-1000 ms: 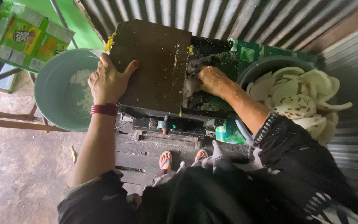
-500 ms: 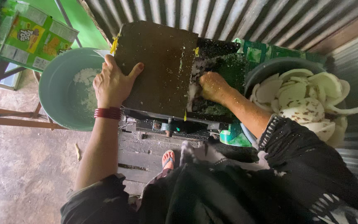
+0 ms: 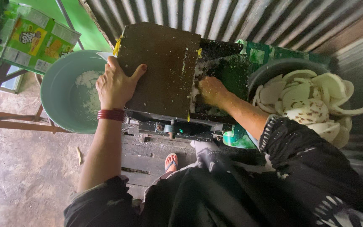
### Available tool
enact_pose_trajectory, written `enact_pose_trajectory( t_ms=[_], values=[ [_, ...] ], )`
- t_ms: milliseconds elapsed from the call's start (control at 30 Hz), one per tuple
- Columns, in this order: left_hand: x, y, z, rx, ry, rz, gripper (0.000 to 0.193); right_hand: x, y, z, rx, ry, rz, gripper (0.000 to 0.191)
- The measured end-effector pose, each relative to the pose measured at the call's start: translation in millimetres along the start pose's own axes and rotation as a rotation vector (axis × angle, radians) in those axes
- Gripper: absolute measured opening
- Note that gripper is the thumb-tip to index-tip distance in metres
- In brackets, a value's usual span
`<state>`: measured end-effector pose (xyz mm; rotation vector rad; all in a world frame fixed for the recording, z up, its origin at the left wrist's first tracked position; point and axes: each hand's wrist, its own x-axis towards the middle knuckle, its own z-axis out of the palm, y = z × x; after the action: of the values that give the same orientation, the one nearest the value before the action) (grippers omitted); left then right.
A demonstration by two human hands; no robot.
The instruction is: The person holds a manual grating machine steady with one hand while pressing coconut halves against the grating surface with the other, grating the coconut flesh. Grated coconut collects on the machine and in a basin, and a bucket of ungrated coconut halves sits beside the machine.
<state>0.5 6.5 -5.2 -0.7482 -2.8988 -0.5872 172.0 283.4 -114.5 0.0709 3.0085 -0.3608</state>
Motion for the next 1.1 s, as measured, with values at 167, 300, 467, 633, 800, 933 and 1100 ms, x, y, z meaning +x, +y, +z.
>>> enact_pose_trajectory(
  t_ms=[167, 300, 467, 633, 800, 933, 1100],
  values=[
    [4, -3, 1, 0.005, -0.013, 0.010, 0.090, 4, 0, 2, 0.036, 0.014, -0.040, 0.031],
    [4, -6, 2, 0.006, -0.006, 0.008, 0.091, 2, 5, 3, 0.027, 0.091, -0.131, 0.021],
    [3, -8, 3, 0.005, 0.019, 0.034, 0.093, -8, 17, 1, -0.051, 0.027, -0.058, 0.008],
    [1, -7, 4, -0.005, 0.029, 0.018, 0.091, -9, 17, 1, -0.034, 0.046, -0.107, 0.009],
    [1, -5, 3, -0.011, 0.004, 0.014, 0.091, -8, 14, 9, -0.047, 0.026, -0.143, 0.009],
    [-1, -4, 2, 0.003, 0.025, 0.031, 0.091, -6, 12, 11, -0.050, -0.028, -0.115, 0.011],
    [-1, -4, 2, 0.007, 0.027, 0.028, 0.093, -4, 1, 10, -0.003, -0.026, -0.093, 0.014]
  ],
)
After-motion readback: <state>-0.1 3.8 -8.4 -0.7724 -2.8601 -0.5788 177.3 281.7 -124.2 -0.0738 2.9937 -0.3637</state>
